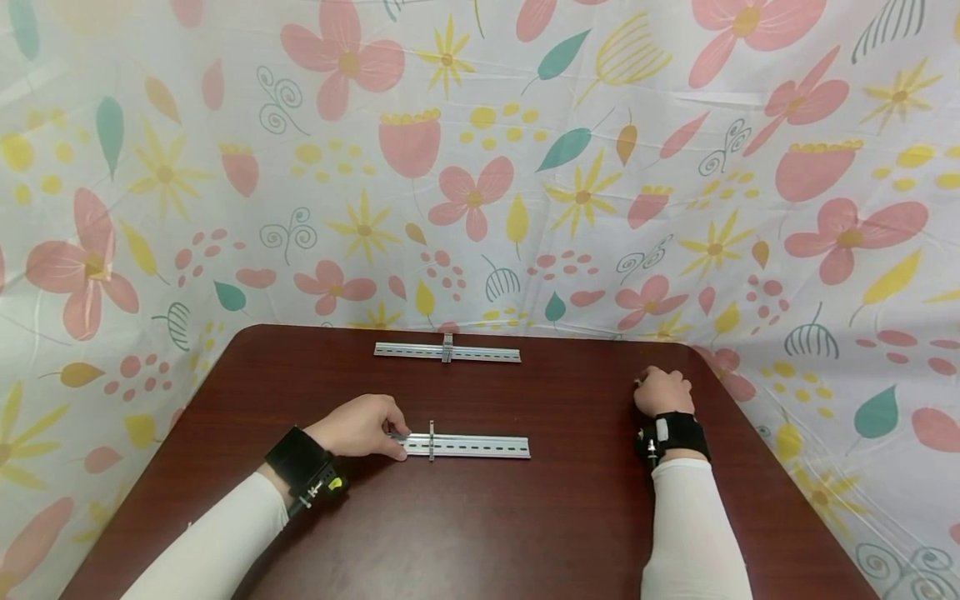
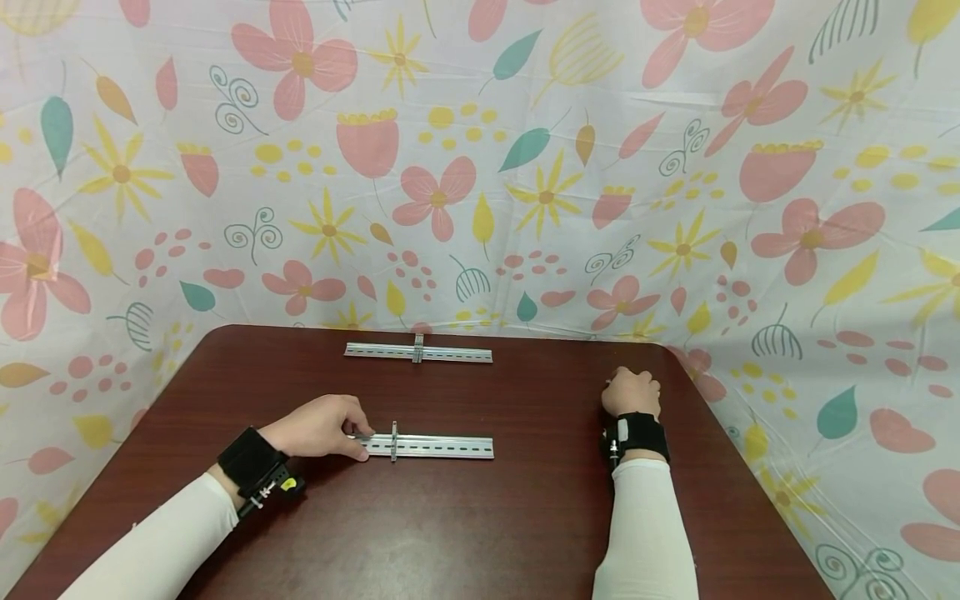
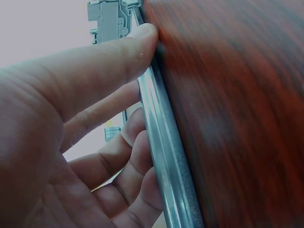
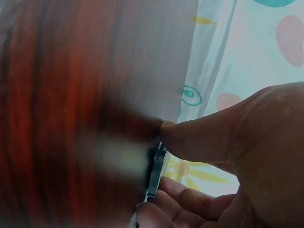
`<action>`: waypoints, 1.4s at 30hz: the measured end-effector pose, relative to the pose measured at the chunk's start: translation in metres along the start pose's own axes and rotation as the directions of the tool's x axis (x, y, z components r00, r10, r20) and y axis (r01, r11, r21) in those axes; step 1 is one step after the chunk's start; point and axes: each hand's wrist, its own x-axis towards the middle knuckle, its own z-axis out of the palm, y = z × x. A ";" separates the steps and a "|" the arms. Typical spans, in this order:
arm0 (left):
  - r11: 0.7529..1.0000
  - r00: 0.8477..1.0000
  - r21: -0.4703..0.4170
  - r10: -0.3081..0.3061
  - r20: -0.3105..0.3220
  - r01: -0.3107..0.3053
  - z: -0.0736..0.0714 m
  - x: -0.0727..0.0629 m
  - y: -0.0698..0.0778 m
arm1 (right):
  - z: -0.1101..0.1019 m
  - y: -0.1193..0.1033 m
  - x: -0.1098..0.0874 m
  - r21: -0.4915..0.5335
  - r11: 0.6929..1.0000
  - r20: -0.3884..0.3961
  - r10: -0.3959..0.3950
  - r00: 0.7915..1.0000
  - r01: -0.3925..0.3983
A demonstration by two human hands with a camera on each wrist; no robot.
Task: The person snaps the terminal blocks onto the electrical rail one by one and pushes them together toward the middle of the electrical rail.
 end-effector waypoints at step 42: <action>0.999 0.999 -0.013 -0.031 0.008 0.031 -0.002 -0.001 0.004 | 0.013 -0.048 0.006 0.171 0.943 -0.159 -0.259 0.953 0.285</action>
